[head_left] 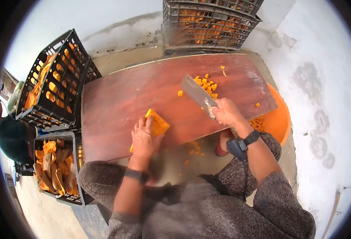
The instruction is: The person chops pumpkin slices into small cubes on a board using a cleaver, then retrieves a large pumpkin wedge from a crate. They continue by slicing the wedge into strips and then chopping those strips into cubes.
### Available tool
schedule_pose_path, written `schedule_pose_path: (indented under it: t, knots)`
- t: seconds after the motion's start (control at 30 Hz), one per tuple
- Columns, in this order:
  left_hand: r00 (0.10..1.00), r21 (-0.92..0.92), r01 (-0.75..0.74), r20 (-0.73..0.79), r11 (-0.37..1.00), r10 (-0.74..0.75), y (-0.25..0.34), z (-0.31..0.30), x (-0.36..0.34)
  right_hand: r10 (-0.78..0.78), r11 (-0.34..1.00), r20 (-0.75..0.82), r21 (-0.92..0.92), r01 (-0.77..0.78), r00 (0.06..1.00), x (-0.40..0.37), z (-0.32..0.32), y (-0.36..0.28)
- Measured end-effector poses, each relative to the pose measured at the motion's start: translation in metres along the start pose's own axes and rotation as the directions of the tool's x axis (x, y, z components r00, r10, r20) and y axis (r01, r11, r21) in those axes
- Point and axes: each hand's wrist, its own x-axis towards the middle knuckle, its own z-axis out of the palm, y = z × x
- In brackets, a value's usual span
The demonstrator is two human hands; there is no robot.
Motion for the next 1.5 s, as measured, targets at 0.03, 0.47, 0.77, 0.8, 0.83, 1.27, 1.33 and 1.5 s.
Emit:
schedule_pose_path:
  t: [0.03, 0.47, 0.77, 0.8, 0.83, 1.27, 1.33, 1.5]
  knots:
    - [1.000, 0.007, 0.016, 0.005, 1.000, -0.017, 0.000, -0.001, -0.001, -0.002, 1.000, 0.018, 0.003, 0.002, 1.000, -0.002, 0.005, -0.009]
    - [1.000, -0.021, -0.007, 0.023, 1.000, 0.008, 0.004, -0.002, -0.005, -0.037, 0.982, -0.133, -0.188, 0.012, 0.990, 0.011, 0.042, -0.006]
    - [0.994, -0.086, -0.086, 0.053, 0.993, 0.091, 0.011, 0.000, -0.010, -0.176, 0.917, -0.105, -0.378, 0.124, 0.979, -0.013, 0.067, -0.022]
    - [0.995, -0.085, -0.077, 0.057, 0.993, 0.082, 0.012, -0.001, -0.010, -0.145, 0.917, -0.094, -0.386, 0.099, 0.985, -0.013, 0.067, -0.024]
    - [0.995, -0.087, -0.073, 0.054, 0.994, 0.078, 0.011, -0.001, -0.010, -0.114, 0.917, -0.083, -0.393, 0.073, 0.990, -0.013, 0.067, -0.026]
    - [0.999, -0.100, 0.036, 0.019, 0.994, -0.034, 0.010, 0.005, -0.013, -0.176, 0.916, -0.099, -0.382, 0.125, 0.979, -0.014, 0.072, -0.025]
    - [0.999, -0.103, 0.043, 0.020, 0.994, -0.041, 0.010, 0.005, -0.013, -0.198, 0.929, -0.135, -0.343, 0.142, 0.971, -0.024, 0.074, -0.037]
    - [0.999, -0.078, 0.037, 0.037, 0.996, -0.034, 0.013, 0.004, -0.012, -0.232, 0.940, -0.125, -0.283, 0.189, 0.965, -0.049, 0.080, -0.057]
